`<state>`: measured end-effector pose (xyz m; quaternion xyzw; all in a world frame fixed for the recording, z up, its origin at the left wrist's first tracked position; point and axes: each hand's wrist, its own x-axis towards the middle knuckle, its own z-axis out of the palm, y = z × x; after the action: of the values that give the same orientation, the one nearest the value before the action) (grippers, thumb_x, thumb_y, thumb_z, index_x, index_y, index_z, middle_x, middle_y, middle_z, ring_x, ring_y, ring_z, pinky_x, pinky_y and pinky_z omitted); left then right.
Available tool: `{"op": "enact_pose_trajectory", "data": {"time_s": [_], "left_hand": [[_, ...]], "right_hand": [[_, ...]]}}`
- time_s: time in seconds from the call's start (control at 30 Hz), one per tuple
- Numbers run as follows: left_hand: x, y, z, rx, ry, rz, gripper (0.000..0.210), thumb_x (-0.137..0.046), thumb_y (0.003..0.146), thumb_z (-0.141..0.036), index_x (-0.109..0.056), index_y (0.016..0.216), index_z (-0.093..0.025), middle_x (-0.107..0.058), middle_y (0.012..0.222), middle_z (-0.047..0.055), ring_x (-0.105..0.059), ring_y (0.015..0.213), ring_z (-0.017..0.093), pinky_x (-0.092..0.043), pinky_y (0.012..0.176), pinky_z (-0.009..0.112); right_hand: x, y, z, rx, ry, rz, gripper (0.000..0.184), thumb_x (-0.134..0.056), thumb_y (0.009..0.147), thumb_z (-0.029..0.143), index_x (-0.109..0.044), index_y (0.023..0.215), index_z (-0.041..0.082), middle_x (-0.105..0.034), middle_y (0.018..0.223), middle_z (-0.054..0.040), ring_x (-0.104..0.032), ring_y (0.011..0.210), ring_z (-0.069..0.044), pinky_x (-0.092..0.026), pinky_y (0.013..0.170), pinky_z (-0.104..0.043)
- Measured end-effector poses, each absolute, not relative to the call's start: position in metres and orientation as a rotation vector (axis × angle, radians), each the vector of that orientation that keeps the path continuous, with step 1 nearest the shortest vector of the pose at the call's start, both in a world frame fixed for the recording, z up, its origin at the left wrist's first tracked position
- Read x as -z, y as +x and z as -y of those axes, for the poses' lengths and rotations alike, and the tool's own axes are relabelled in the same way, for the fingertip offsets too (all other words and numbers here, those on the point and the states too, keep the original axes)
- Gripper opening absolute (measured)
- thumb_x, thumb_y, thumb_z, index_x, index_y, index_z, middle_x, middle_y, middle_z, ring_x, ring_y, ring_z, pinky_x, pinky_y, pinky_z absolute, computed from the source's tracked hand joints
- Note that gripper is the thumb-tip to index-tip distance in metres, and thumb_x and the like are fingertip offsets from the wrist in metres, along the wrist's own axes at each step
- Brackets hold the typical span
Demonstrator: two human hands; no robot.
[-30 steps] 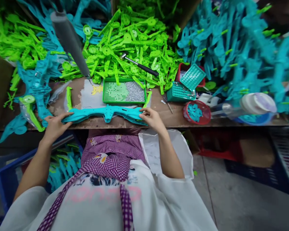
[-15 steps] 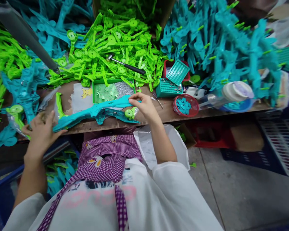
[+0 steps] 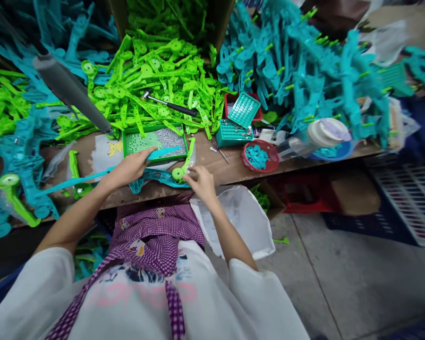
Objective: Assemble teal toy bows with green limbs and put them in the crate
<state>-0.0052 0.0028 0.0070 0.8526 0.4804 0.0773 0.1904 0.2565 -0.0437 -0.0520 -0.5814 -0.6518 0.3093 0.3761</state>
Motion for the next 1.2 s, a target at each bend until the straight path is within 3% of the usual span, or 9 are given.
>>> {"op": "enact_pose_trajectory", "data": {"time_s": [0.17,0.27,0.43,0.57,0.7,0.9,1.07,1.2], "left_hand": [[-0.007,-0.008,-0.011,-0.186,2.318,-1.341,0.050,-0.037,0.098,-0.021,-0.036,0.147,-0.020,-0.058,0.135,0.017,-0.059,0.115,0.031,-0.048,0.095,0.045],[-0.008,-0.008,-0.017,-0.182,2.282,-1.309,0.048,-0.040,0.097,-0.023,-0.037,0.145,-0.022,-0.062,0.131,0.013,-0.060,0.113,0.029,-0.048,0.095,0.042],[-0.010,-0.012,-0.022,-0.227,2.249,-1.270,0.046,-0.041,0.097,-0.025,-0.038,0.143,-0.025,-0.062,0.130,0.010,-0.059,0.116,0.029,-0.048,0.096,0.042],[-0.007,-0.011,-0.021,-0.251,2.216,-1.289,0.046,-0.041,0.097,-0.024,-0.039,0.143,-0.023,-0.061,0.132,0.012,-0.059,0.117,0.030,-0.047,0.096,0.044],[-0.001,-0.011,-0.020,-0.292,2.199,-1.275,0.046,-0.042,0.096,-0.022,-0.039,0.142,-0.020,-0.061,0.130,0.013,-0.059,0.117,0.028,-0.047,0.098,0.043],[0.004,-0.014,-0.022,-0.359,2.205,-1.288,0.044,-0.041,0.096,-0.022,-0.040,0.140,-0.019,-0.059,0.134,0.013,-0.057,0.121,0.027,-0.045,0.102,0.042],[0.002,-0.015,-0.021,-0.349,2.203,-1.281,0.043,-0.041,0.096,-0.021,-0.041,0.139,-0.021,-0.058,0.135,0.013,-0.056,0.122,0.026,-0.045,0.102,0.041],[0.000,-0.016,-0.019,-0.315,2.201,-1.290,0.044,-0.042,0.096,-0.020,-0.041,0.139,-0.017,-0.060,0.131,0.014,-0.058,0.118,0.027,-0.046,0.099,0.042]], "right_hand": [[0.083,0.239,0.071,-0.525,-1.662,1.796,0.025,-0.059,0.089,0.043,-0.072,0.096,0.023,-0.067,0.115,-0.0104,-0.060,0.111,-0.027,-0.038,0.095,-0.047],[0.077,0.231,0.073,-0.519,-1.580,1.682,0.022,-0.059,0.090,0.040,-0.071,0.093,0.023,-0.068,0.114,-0.0095,-0.061,0.112,-0.026,-0.039,0.097,-0.047],[0.050,0.212,0.049,-0.863,-1.309,1.390,0.025,-0.058,0.090,0.043,-0.064,0.105,0.024,-0.071,0.097,-0.0041,-0.068,0.086,-0.018,-0.052,0.083,-0.036],[0.045,0.182,0.018,-1.010,-1.235,1.224,0.034,-0.073,0.075,0.046,-0.062,0.097,0.023,-0.067,0.079,0.0000,-0.064,0.070,-0.015,-0.054,0.070,-0.033],[0.049,0.164,0.005,-1.094,-1.168,1.101,0.033,-0.075,0.072,0.049,-0.060,0.085,0.022,-0.067,0.081,-0.0003,-0.065,0.071,-0.013,-0.055,0.072,-0.032],[0.042,0.163,0.007,-1.378,-1.054,0.904,0.040,-0.076,0.067,0.055,-0.063,0.085,0.021,-0.069,0.077,0.0004,-0.066,0.066,-0.012,-0.055,0.069,-0.030],[0.044,0.166,0.006,-1.572,-1.057,0.851,0.041,-0.069,0.072,0.058,-0.062,0.087,0.021,-0.068,0.076,-0.0003,-0.063,0.063,-0.010,-0.052,0.063,-0.026],[0.053,0.165,0.003,-1.301,-1.110,0.993,0.040,-0.070,0.073,0.056,-0.058,0.093,0.023,-0.066,0.088,-0.0023,-0.063,0.074,-0.013,-0.054,0.065,-0.029]]}}
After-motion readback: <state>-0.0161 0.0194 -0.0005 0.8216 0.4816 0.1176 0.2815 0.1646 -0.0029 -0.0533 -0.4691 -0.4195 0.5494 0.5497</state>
